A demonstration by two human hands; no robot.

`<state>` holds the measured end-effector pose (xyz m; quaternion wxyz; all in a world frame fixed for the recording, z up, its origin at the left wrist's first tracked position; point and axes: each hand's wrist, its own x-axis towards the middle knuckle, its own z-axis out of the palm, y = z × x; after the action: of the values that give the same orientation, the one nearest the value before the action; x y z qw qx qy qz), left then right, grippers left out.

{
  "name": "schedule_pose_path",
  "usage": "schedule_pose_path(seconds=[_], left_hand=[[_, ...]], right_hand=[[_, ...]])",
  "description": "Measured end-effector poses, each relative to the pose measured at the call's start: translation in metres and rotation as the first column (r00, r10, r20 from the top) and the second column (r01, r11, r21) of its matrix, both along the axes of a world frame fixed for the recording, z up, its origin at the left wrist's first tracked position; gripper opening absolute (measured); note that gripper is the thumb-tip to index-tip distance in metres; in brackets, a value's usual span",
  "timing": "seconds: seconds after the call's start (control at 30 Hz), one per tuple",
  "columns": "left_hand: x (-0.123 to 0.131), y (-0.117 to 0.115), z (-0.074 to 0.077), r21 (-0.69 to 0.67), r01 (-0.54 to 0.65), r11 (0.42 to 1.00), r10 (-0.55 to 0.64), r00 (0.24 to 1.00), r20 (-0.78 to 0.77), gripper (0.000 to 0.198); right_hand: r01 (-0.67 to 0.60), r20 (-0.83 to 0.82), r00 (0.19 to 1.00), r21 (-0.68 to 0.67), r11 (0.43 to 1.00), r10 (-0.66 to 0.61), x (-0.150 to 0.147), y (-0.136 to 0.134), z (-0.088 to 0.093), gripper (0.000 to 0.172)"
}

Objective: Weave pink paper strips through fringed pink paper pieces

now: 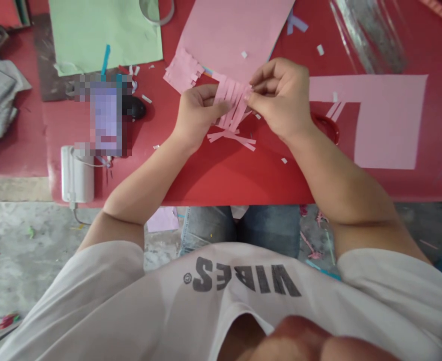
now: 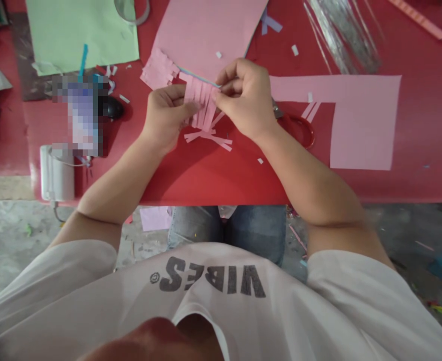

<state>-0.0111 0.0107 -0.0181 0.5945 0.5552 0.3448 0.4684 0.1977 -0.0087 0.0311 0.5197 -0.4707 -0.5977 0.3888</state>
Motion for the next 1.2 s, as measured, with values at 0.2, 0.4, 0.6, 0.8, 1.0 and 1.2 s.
schedule_pose_path(seconds=[0.2, 0.4, 0.6, 0.8, 1.0, 1.2], left_hand=[[0.002, -0.002, -0.004, 0.003, 0.042, 0.999, -0.042, 0.998, -0.054, 0.035], [0.004, -0.009, 0.012, -0.007, -0.040, 0.999, 0.040, 0.999, -0.032, 0.041], [0.008, -0.020, 0.025, -0.013, -0.093, 0.996, 0.093, 0.995, -0.048, 0.040], [0.006, -0.018, 0.023, 0.041, -0.099, 0.994, 0.102, 0.991, -0.088, 0.039], [0.008, -0.021, 0.027, -0.025, -0.030, 0.999, 0.028, 0.997, -0.067, 0.033], [0.007, -0.021, 0.023, -0.058, -0.069, 0.996, 0.064, 0.994, -0.084, 0.028]], right_hand=[[-0.009, -0.032, 0.999, 0.044, 0.999, 0.010, 0.002, 0.001, -0.002, 0.023], [-0.039, -0.150, 0.988, -0.016, 0.999, 0.036, -0.003, 0.008, -0.013, 0.027], [-0.039, -0.165, 0.986, -0.042, 0.998, 0.032, -0.006, 0.005, -0.012, 0.030], [-0.077, -0.085, 0.994, -0.054, 0.996, 0.073, -0.004, 0.001, -0.004, 0.032], [-0.096, -0.068, 0.993, -0.057, 0.994, 0.092, -0.003, -0.001, 0.000, 0.032], [-0.064, -0.101, 0.993, -0.057, 0.996, 0.058, -0.003, 0.003, -0.003, 0.021]])
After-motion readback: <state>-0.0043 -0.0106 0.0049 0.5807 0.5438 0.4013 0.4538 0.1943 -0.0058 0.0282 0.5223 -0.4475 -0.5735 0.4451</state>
